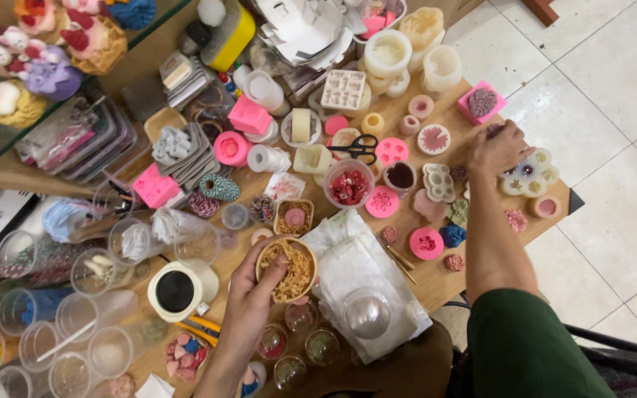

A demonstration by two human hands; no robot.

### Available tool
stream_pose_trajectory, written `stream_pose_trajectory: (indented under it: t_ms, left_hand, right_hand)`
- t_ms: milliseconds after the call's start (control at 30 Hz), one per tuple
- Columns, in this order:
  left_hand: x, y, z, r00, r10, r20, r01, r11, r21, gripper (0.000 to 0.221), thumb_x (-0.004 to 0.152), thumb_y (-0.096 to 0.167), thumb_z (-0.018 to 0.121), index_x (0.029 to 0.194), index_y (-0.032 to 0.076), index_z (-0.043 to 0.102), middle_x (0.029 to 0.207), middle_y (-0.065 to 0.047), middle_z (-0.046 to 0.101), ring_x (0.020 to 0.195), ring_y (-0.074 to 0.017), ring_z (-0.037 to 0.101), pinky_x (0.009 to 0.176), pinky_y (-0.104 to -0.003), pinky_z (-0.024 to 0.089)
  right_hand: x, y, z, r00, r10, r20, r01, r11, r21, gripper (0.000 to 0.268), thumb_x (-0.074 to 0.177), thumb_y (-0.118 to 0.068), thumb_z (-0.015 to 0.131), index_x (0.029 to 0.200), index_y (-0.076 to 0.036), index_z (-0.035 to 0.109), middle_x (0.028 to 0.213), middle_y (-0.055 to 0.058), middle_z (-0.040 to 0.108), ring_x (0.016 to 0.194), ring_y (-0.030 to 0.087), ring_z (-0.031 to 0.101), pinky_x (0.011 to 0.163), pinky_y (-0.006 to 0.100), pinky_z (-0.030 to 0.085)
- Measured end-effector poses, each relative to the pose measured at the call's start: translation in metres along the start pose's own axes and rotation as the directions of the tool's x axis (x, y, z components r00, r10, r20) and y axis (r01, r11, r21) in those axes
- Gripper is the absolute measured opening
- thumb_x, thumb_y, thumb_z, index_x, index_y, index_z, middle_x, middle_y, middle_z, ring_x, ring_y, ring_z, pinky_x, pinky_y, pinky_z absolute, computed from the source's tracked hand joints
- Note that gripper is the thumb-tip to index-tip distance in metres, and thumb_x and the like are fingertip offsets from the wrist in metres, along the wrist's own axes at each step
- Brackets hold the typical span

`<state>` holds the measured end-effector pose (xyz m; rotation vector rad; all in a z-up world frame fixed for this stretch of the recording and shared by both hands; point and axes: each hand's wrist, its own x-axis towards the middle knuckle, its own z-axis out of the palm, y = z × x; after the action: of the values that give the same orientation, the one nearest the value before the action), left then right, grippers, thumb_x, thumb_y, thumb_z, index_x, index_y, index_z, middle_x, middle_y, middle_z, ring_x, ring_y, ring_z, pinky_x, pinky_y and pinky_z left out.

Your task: The person fills small circular containers with shredded paper and places decorative wax shapes, such as flowers and lime slices, into them by hand.

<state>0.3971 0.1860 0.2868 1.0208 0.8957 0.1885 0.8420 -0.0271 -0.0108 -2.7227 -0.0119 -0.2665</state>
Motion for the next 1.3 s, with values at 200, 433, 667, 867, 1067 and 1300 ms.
stream_pose_trajectory:
  t_ms: [200,433,667,867,1067,1300]
  left_hand:
    - [-0.03,-0.002,-0.007,0.993,0.113,0.031,-0.113,0.994,0.004,0.038,0.098,0.018,0.059,0.133,0.003,0.059,0.107,-0.007,0.071,0.085,-0.0156,0.074,0.062,-0.035,0.067]
    - [-0.102,-0.015,-0.044,0.985,0.168,0.051,-0.167,0.986,-0.018,0.039,0.099,0.027,0.063,0.131,0.004,0.061,0.107,-0.005,0.07,0.086,-0.0123,0.072,0.065,-0.032,0.066]
    - [-0.164,-0.056,-0.119,0.969,0.211,0.13,-0.163,0.937,-0.308,0.061,0.097,0.052,0.051,0.131,0.003,0.054,0.116,-0.011,0.07,0.097,-0.0205,0.075,0.073,-0.038,0.069]
    - [-0.216,-0.084,-0.165,0.958,0.27,0.093,-0.25,0.951,-0.181,0.08,0.1,0.066,0.033,0.136,-0.001,0.058,0.116,-0.015,0.071,0.095,-0.0213,0.075,0.072,-0.038,0.067]
    - [-0.254,-0.088,-0.19,0.971,0.231,0.056,-0.216,0.957,-0.195,0.079,0.098,0.067,0.035,0.14,0.003,0.056,0.12,-0.012,0.07,0.094,-0.0179,0.071,0.072,-0.028,0.062]
    - [-0.268,-0.089,-0.206,0.951,0.306,0.044,-0.283,0.919,-0.274,0.068,0.103,0.058,0.044,0.141,0.003,0.055,0.126,-0.014,0.068,0.104,-0.0195,0.071,0.079,-0.033,0.064]
  right_hand:
    - [-0.056,-0.07,-0.047,0.851,0.455,-0.262,-0.097,0.626,0.774,0.051,0.084,-0.014,0.082,0.126,0.002,0.058,0.116,0.01,0.06,0.102,0.021,0.064,0.091,0.035,0.056]
    - [-0.189,-0.18,-0.238,0.991,-0.04,-0.129,0.132,0.087,0.987,0.039,0.103,-0.01,0.073,0.137,0.005,0.061,0.119,0.008,0.069,0.104,0.014,0.066,0.09,0.028,0.057]
    - [-0.401,-0.224,-0.418,0.507,-0.862,0.006,0.338,0.206,0.918,0.063,0.08,-0.008,0.087,0.138,-0.002,0.062,0.13,0.009,0.066,0.122,0.021,0.063,0.111,0.036,0.049]
    - [-0.507,-0.237,-0.448,0.377,-0.919,0.116,0.483,0.302,0.822,0.068,0.07,-0.017,0.091,0.132,-0.006,0.065,0.128,0.013,0.069,0.121,0.03,0.064,0.104,0.039,0.051]
    - [-0.554,-0.24,-0.46,0.306,-0.945,0.117,0.607,0.288,0.741,0.072,0.064,-0.023,0.093,0.129,-0.007,0.068,0.124,0.011,0.07,0.121,0.032,0.059,0.103,0.044,0.047]
    - [-0.573,-0.234,-0.456,0.231,-0.973,0.007,0.556,0.137,0.82,0.051,0.09,-0.015,0.074,0.139,-0.006,0.064,0.153,0.011,0.059,0.148,0.034,0.049,0.123,0.047,0.039]
